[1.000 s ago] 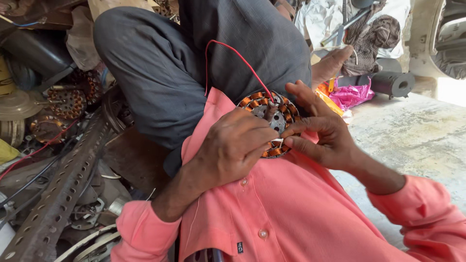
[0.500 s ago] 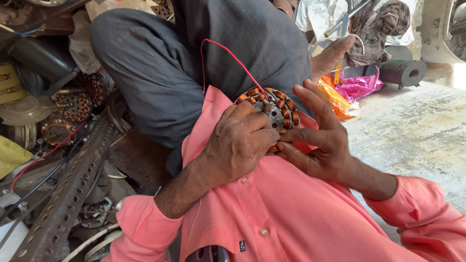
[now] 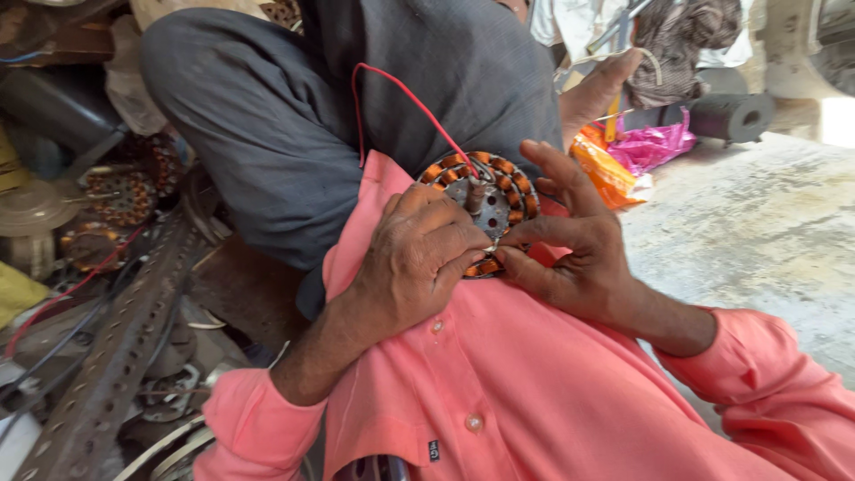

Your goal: The person works on the copper windings of an electric motor stator by hand, threading and securing wires and ties through the slots.

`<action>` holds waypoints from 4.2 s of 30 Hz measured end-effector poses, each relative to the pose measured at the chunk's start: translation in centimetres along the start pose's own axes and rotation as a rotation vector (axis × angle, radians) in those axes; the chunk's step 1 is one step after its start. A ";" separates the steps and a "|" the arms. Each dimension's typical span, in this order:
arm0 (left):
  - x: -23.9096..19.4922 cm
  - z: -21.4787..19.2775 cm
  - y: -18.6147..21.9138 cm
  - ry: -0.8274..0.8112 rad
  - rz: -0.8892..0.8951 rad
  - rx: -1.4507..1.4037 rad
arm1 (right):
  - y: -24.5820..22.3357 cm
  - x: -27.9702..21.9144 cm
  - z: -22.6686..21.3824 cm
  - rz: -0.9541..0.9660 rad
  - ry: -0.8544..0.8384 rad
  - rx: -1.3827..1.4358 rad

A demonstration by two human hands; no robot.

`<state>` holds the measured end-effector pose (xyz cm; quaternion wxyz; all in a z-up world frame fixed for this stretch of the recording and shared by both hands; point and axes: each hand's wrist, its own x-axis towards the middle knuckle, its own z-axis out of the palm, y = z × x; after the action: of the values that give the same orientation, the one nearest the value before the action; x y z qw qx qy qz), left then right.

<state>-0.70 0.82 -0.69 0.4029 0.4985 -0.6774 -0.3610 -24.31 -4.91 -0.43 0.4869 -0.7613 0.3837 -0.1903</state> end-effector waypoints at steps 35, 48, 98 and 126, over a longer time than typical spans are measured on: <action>-0.4 0.2 -0.3 0.132 -0.121 -0.003 | 0.1 4.4 -0.5 -0.014 -0.360 0.107; -1.5 -1.2 -1.2 0.244 -0.282 -0.170 | -1.2 4.2 -0.5 -0.151 -0.029 -0.165; 1.0 -6.8 3.7 -0.094 -0.004 0.055 | -1.1 1.5 -1.2 -0.354 -0.208 -0.187; -2.0 -3.7 1.4 0.058 -0.167 0.030 | -2.0 1.6 -0.4 -0.313 -0.180 -0.164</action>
<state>2.50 2.79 1.77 0.3833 0.5694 -0.6268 -0.3686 -22.80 -5.87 1.37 0.4201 -0.8627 0.2295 -0.1629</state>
